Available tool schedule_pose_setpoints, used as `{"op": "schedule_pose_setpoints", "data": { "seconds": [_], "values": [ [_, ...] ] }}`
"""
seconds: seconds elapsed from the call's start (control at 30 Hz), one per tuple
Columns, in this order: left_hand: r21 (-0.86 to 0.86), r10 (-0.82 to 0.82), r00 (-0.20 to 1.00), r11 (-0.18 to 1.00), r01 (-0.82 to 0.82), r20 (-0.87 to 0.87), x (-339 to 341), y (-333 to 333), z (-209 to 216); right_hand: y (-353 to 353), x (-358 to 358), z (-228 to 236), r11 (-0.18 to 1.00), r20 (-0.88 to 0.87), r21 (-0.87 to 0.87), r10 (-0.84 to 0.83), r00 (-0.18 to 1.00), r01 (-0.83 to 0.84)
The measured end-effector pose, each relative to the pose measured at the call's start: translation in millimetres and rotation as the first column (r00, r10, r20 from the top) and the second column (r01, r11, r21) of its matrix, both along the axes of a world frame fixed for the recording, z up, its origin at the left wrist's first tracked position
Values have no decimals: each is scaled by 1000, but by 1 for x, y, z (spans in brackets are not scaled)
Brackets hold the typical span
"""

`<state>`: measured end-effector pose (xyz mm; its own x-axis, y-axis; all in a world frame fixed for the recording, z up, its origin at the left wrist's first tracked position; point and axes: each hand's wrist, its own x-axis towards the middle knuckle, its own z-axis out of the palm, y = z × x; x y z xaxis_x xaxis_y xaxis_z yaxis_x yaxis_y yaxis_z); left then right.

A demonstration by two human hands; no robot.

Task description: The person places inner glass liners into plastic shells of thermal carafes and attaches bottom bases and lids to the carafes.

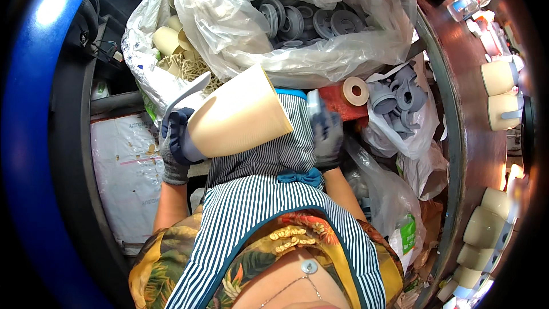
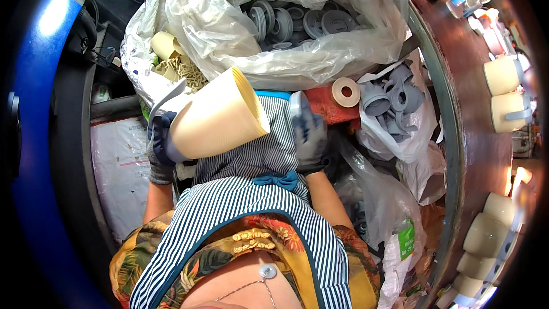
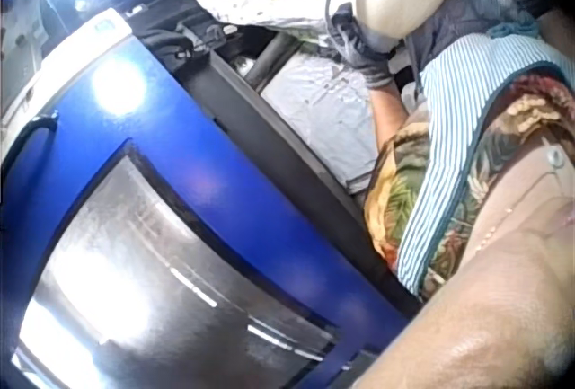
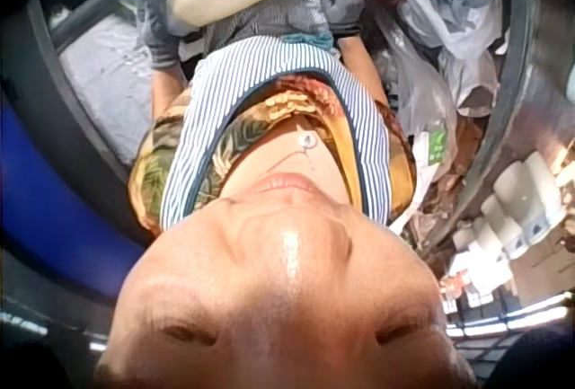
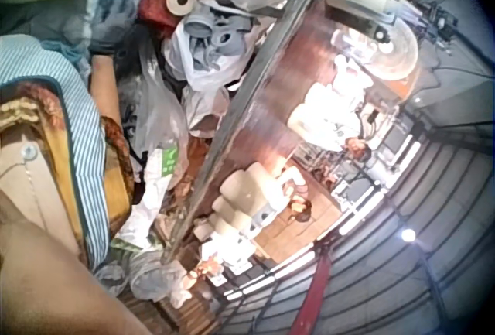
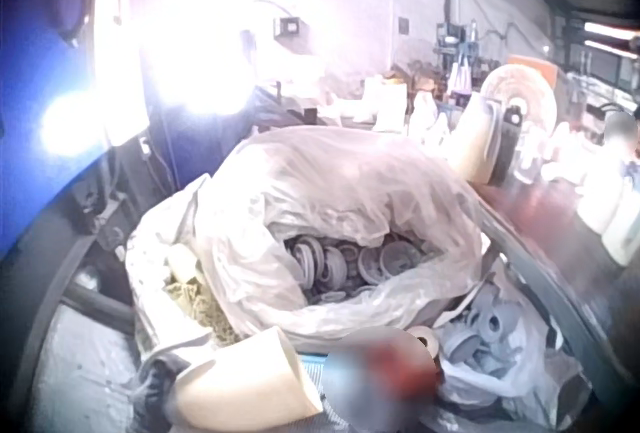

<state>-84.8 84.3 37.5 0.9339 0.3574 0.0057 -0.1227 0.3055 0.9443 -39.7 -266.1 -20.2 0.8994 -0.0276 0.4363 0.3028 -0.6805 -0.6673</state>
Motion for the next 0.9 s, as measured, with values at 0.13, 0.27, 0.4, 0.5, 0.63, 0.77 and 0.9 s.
{"op": "schedule_pose_setpoints", "data": {
  "seconds": [0.13,0.27,0.4,0.5,0.63,0.77,0.9],
  "values": [
    [-24,-185,982,982,186,47,14,-2,2,12,4,71,904,19,425,52,998,-55],
    [-143,-292,954,943,300,74,26,-18,23,25,2,117,948,194,182,224,955,-260],
    [46,-241,967,968,245,-80,35,-27,45,22,-14,124,948,160,176,239,958,-266],
    [-110,-321,940,945,309,-119,44,-23,40,18,-22,131,951,196,93,272,942,-294],
    [-248,-422,901,888,388,-102,55,-24,35,15,-26,120,953,281,111,242,929,-282],
    [-270,-422,892,888,372,-161,63,-31,38,11,-32,123,972,266,87,190,945,-220],
    [-290,-453,890,858,424,-41,65,-40,46,9,-35,121,964,290,80,221,931,-254]
  ]
}}
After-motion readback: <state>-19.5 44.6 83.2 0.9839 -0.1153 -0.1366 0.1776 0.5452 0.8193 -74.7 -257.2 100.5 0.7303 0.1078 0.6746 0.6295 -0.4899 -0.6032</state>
